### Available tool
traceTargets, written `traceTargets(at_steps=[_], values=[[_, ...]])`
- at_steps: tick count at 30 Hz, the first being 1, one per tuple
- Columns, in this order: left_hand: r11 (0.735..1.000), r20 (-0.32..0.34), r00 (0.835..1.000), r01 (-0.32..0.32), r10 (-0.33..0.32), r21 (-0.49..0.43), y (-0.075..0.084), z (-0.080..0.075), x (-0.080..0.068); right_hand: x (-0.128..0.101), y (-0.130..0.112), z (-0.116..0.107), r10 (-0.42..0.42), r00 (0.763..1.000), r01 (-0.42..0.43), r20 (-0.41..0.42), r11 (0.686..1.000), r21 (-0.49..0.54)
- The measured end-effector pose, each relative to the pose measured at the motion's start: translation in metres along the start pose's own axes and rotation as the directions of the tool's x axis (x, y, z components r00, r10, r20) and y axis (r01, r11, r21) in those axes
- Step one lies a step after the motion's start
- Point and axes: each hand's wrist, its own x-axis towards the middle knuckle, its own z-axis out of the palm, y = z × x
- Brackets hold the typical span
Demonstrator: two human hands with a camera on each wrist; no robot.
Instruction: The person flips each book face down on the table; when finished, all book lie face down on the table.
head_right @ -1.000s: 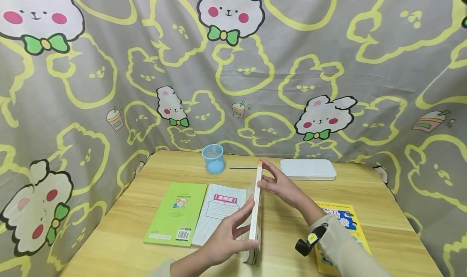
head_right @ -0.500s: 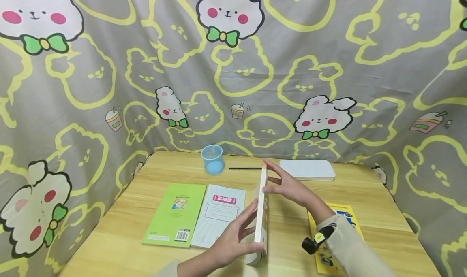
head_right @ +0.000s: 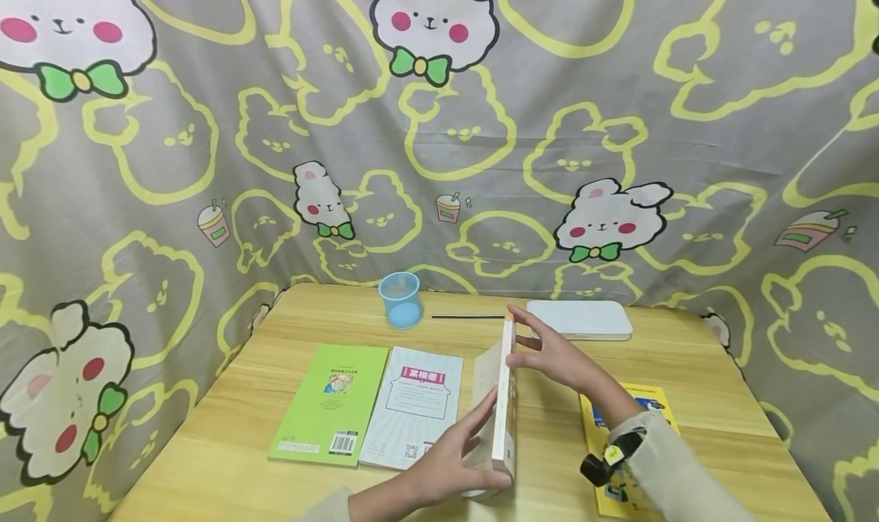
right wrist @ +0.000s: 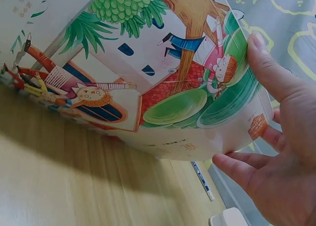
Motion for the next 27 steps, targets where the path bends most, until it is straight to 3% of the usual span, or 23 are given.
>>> traceTargets(at_steps=[4, 7, 11, 16, 27], values=[[0.991, 0.02, 0.998, -0.063, 0.061, 0.121, -0.005, 0.004, 0.002, -0.004, 0.004, -0.002, -0.014, 1.0, 0.014, -0.005, 1.0, -0.025], [0.956, 0.034, 0.994, -0.108, 0.103, 0.271, -0.008, 0.005, 0.003, -0.007, 0.007, -0.003, -0.027, 1.0, 0.027, -0.002, 0.999, -0.029], [0.915, 0.061, 0.994, -0.11, 0.093, 0.388, -0.009, 0.007, 0.003, -0.011, 0.012, -0.005, -0.031, 1.0, 0.031, 0.004, 0.999, -0.023], [0.884, 0.098, 0.992, -0.114, 0.078, 0.453, -0.012, 0.008, 0.004, -0.017, 0.018, -0.008, -0.015, 1.0, 0.015, 0.003, 0.998, -0.055], [0.838, 0.129, 0.992, -0.058, -0.015, 0.542, -0.013, 0.013, 0.003, -0.026, 0.027, -0.011, -0.007, 1.0, 0.01, 0.023, 0.995, -0.102]])
